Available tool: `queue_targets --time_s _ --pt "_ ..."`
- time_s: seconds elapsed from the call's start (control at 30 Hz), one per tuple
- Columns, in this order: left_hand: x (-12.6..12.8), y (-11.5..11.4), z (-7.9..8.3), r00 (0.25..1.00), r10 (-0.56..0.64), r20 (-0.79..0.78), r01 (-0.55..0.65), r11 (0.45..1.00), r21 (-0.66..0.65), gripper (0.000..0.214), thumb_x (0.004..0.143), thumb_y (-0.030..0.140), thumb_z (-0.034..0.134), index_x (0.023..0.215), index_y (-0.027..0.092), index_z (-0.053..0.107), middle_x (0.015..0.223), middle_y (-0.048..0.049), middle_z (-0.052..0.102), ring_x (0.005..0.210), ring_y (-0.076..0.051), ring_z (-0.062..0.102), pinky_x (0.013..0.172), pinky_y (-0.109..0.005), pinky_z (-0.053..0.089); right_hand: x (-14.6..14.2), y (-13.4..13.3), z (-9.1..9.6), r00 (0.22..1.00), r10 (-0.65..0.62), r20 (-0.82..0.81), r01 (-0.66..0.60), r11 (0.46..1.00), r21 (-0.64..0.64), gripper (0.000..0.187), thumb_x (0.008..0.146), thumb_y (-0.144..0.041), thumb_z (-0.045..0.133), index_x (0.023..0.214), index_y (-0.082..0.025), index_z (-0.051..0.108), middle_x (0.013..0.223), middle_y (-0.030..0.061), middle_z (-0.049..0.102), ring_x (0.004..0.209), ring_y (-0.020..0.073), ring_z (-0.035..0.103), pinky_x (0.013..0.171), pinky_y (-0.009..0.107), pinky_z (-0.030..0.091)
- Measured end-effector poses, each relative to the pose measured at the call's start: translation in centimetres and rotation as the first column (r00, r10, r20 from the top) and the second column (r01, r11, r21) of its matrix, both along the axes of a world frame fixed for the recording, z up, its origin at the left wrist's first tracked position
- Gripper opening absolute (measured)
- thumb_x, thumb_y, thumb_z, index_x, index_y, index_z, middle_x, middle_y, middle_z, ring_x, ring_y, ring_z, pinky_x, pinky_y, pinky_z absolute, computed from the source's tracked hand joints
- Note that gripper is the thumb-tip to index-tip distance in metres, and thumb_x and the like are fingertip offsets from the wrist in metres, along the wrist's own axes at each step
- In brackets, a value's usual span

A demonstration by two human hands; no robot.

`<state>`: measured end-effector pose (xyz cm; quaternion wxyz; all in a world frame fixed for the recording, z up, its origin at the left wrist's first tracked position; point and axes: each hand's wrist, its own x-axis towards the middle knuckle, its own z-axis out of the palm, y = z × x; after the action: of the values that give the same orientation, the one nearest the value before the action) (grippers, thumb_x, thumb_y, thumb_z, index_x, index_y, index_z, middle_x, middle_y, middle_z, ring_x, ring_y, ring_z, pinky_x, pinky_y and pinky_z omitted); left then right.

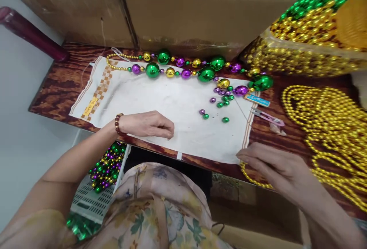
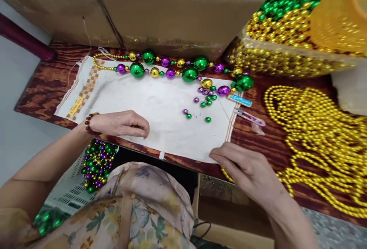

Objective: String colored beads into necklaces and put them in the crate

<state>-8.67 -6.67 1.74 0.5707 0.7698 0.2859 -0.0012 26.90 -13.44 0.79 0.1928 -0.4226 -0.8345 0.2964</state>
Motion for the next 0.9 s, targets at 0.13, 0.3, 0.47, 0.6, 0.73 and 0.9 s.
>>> queue_targets --time_s 0.13,0.3,0.47,0.6,0.73,0.9 --pt "-1.6 -0.7 2.4 0.998 -0.018 -0.056 0.019 1.0 0.004 0.028 0.097 0.032 0.049 0.08 0.019 0.067 0.073 -0.0016 0.064 0.066 -0.012 0.054 0.065 -0.023 0.041 -0.4 0.5 -0.2 0.995 0.081 -0.054 -0.08 0.997 0.012 0.025 0.098 -0.024 0.053 0.087 -0.025 0.075 0.078 0.0052 0.075 0.068 0.0165 0.072 0.056 0.02 0.055" --pt "-3.7 -1.2 4.6 0.993 0.096 -0.069 -0.091 0.993 0.071 0.02 0.09 0.039 0.062 0.081 0.024 0.07 0.066 0.0002 0.063 0.058 -0.013 0.053 0.06 -0.024 0.042 -0.2 1.1 0.5 0.994 0.071 -0.08 -0.063 0.994 0.089 0.024 0.096 -0.029 0.059 0.08 -0.026 0.077 0.073 0.0043 0.075 0.064 0.0169 0.072 0.058 0.021 0.056" --pt "-5.9 -0.5 4.3 0.968 0.231 -0.092 -0.218 0.967 0.135 0.034 0.085 0.049 0.066 0.065 0.02 0.065 0.055 0.0012 0.055 0.052 -0.011 0.048 0.054 -0.024 0.04 0.4 1.4 1.2 1.0 -0.007 -0.017 0.009 0.989 0.146 0.024 0.097 -0.031 0.058 0.08 -0.023 0.072 0.074 0.0041 0.074 0.066 0.0147 0.072 0.064 0.02 0.057" --pt "-7.3 1.1 1.3 0.969 0.175 -0.173 -0.166 0.984 0.066 0.034 0.091 0.045 0.058 0.073 0.018 0.068 0.063 -0.0001 0.06 0.057 -0.012 0.05 0.056 -0.023 0.039 -0.7 1.3 1.2 0.999 -0.022 -0.03 0.025 0.997 0.079 0.021 0.096 -0.028 0.057 0.081 -0.02 0.07 0.074 0.0056 0.072 0.065 0.0143 0.07 0.061 0.021 0.054" --pt "-7.8 1.5 -1.7 0.939 0.248 -0.236 -0.158 0.925 0.345 0.025 0.091 0.041 0.061 0.083 0.019 0.071 0.079 -0.0038 0.067 0.072 -0.016 0.059 0.071 -0.027 0.045 -2.0 0.9 1.6 1.0 -0.013 -0.017 0.013 1.0 0.01 0.023 0.097 -0.023 0.052 0.082 -0.019 0.069 0.076 0.0079 0.072 0.067 0.016 0.07 0.06 0.023 0.054" --pt "-0.3 -0.9 -3.5 0.973 0.23 0.003 -0.185 0.771 0.61 0.031 0.101 0.037 0.045 0.114 0.017 0.064 0.111 -0.0129 0.068 0.107 -0.023 0.06 0.099 -0.039 0.044 -4.3 0.9 2.9 0.996 0.034 -0.082 -0.027 0.996 0.085 0.016 0.095 -0.013 0.053 0.087 -0.019 0.067 0.076 0.0053 0.07 0.069 0.0149 0.068 0.061 0.023 0.053"
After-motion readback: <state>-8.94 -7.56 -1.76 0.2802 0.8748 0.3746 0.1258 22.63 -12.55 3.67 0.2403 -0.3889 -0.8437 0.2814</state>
